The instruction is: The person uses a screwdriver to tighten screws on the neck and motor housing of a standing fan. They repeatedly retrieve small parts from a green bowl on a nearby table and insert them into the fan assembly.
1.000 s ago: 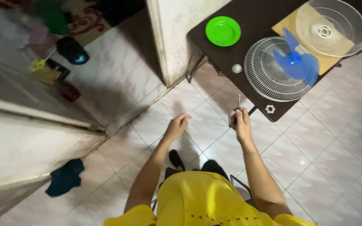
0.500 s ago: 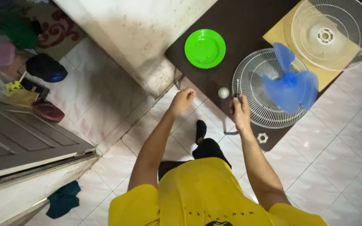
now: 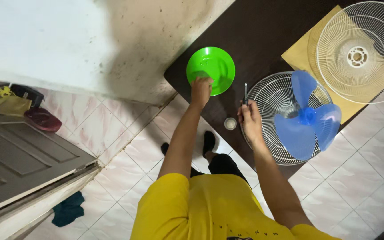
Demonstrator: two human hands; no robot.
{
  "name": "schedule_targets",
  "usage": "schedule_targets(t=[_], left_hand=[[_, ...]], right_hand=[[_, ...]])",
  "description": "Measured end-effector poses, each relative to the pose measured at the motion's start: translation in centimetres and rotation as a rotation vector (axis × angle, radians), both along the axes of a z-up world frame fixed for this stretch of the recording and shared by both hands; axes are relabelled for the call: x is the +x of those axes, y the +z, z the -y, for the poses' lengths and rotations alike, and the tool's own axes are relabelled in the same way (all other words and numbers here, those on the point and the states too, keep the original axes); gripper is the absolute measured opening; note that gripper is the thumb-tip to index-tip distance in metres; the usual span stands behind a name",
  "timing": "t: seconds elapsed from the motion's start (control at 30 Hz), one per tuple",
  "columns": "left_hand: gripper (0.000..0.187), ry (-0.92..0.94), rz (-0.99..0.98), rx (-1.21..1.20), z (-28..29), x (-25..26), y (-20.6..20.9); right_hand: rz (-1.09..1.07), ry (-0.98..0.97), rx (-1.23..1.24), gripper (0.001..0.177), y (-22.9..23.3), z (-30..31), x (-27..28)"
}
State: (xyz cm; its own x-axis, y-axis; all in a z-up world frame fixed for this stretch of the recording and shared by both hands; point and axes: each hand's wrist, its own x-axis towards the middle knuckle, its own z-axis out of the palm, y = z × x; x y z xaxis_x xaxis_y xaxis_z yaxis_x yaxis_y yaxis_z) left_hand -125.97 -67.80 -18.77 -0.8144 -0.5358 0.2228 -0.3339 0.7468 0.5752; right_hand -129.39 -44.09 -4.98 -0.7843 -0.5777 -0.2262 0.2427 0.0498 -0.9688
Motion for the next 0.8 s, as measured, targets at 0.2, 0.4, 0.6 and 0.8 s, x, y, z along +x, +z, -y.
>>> schedule_targets(t=[0.2,0.4,0.6,0.8], left_hand=[[0.029,0.062,0.166,0.003,0.0,-3.3,-1.0],[0.020,0.167,0.216,-0.022,0.9,-5.4,-0.8],[0.015,0.206,0.224,-0.415,5.5,-5.4,-2.1],[0.014,0.045,0.292,-0.433,7.4,-6.0,-4.9]], right_hand=[[0.067,0.004,0.089,0.017,-1.1,0.0,-1.1],[0.071,0.025,-0.019,0.015,-0.7,-0.4,-2.1],[0.064,0.042,0.011,0.017,-0.9,-0.2,-2.5],[0.079,0.068,0.063,0.019,-1.7,0.0,-2.6]])
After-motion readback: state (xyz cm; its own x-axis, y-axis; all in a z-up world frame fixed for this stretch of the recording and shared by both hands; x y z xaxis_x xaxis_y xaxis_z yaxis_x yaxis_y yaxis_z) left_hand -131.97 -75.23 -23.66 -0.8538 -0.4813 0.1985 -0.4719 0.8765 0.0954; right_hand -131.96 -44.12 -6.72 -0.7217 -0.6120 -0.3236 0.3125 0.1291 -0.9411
